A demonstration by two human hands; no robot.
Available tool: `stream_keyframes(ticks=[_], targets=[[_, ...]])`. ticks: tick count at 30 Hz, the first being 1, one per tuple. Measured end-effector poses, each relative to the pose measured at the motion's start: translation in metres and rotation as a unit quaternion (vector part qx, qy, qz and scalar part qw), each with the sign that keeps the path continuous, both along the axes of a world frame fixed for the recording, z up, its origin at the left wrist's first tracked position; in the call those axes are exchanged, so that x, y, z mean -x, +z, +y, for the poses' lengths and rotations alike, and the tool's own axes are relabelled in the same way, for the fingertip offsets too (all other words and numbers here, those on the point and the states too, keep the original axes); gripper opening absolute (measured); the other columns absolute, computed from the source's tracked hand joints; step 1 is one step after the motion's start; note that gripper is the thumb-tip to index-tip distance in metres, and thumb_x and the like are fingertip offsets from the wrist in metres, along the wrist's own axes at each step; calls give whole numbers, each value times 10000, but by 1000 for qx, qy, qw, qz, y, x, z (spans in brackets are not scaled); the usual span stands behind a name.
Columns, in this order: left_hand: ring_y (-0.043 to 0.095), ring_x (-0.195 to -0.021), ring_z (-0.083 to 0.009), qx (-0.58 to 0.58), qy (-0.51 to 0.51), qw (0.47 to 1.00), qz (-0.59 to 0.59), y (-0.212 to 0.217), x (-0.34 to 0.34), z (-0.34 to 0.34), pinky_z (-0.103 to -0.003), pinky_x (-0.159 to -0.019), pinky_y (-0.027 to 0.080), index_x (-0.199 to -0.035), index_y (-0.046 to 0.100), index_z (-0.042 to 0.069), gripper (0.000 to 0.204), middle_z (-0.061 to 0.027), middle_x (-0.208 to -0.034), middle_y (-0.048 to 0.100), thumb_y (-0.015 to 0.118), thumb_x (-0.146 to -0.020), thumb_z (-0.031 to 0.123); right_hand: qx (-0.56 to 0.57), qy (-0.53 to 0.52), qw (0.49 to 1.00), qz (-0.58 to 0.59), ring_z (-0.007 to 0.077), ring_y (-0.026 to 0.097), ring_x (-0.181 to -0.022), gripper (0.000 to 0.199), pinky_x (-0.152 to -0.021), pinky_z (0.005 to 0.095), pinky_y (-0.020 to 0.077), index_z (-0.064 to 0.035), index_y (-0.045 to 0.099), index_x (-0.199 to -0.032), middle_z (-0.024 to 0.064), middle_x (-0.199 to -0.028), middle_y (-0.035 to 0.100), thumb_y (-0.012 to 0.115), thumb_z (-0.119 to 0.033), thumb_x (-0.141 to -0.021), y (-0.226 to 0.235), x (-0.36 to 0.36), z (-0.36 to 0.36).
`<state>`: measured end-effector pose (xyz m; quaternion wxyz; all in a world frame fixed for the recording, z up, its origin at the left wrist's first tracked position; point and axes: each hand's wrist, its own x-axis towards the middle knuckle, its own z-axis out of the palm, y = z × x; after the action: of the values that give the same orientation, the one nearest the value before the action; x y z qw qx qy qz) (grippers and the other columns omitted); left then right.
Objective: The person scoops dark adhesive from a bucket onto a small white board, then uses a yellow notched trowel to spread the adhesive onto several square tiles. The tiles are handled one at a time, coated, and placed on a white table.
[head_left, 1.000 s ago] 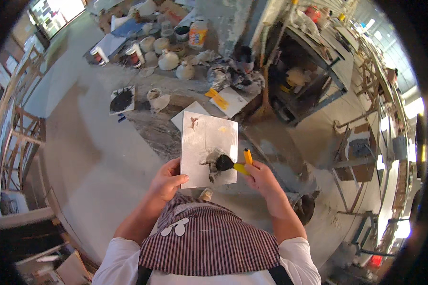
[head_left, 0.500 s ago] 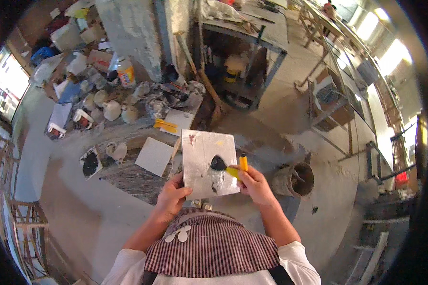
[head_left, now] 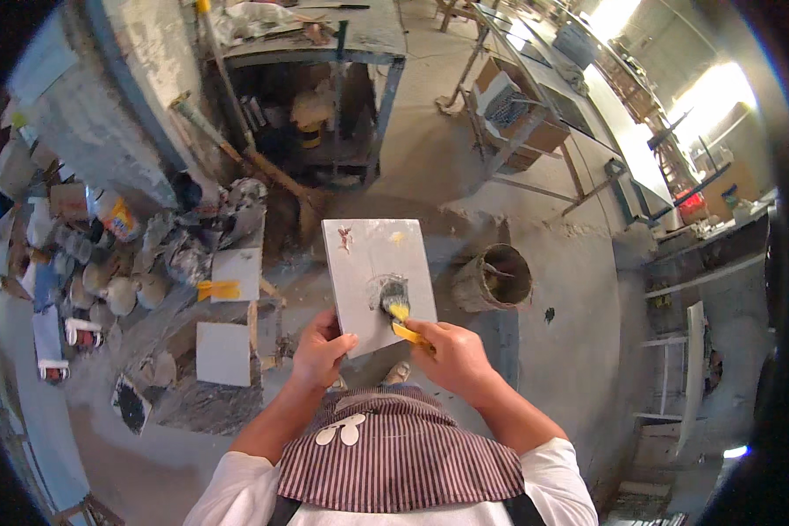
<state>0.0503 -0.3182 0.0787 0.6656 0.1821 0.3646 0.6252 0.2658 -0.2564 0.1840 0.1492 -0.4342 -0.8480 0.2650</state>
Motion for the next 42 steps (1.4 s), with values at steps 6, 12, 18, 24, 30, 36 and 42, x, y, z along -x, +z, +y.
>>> stream_keyframes(ticks=[6,12,18,24,30,36,42], targets=[[598,-1098,-211,-7,-30,1000,-4,-3,-38,62,-346,-942,468,-1288,515,-25,536,-117,-1196,625,630,-765,-17,-13,-75,997,-6,325,668,-782,304,-704,386,543,-59,676,-1100,157,-873,684,626,-178,-824,-6,-32,54],[600,-1095,-224,-33,-36,999,-5,-3,-92,141,-357,-966,457,-1276,523,-23,540,-119,-1218,612,636,-748,-12,-124,-138,981,55,334,664,-745,236,-663,435,535,-61,670,-970,147,-816,676,618,-247,-833,-7,-93,144],[597,-1100,-227,-26,-28,999,1,18,-143,217,-363,-974,452,-1272,525,-24,543,-117,-1207,615,605,-735,-37,-108,-106,988,34,344,659,-709,260,-643,432,534,-46,660,-995,156,-772,662,632,-232,-816,16,-154,217],[589,-1113,-241,-2,-16,1000,1,37,-177,279,-376,-994,437,-1279,519,-27,549,-127,-1213,609,592,-736,-42,-116,-72,989,50,322,666,-695,272,-629,405,537,-51,674,-1042,152,-794,670,646,-181,-805,31,-183,278],[608,-1089,-274,-12,-20,1000,3,41,-188,348,-408,-966,481,-1292,501,-18,587,-144,-1203,608,597,-713,-2,-85,-66,993,-44,337,654,-682,220,-624,426,533,-78,694,-969,146,-722,653,643,-201,-794,38,-185,331],[601,-1088,-284,-35,-53,998,-27,48,-178,430,-423,-943,495,-1300,483,-14,616,-145,-1204,597,610,-700,37,-57,-84,994,-46,320,669,-764,245,-699,416,537,-88,700,-1001,136,-804,677,634,-200,-793,40,-174,401],[598,-1098,-275,-22,-72,997,-11,58,-157,497,-419,-974,473,-1303,482,-16,614,-138,-1197,601,594,-701,23,-101,-115,988,-1,323,665,-773,251,-699,420,539,-69,682,-1003,150,-834,674,640,-181,-782,48,-157,460]])
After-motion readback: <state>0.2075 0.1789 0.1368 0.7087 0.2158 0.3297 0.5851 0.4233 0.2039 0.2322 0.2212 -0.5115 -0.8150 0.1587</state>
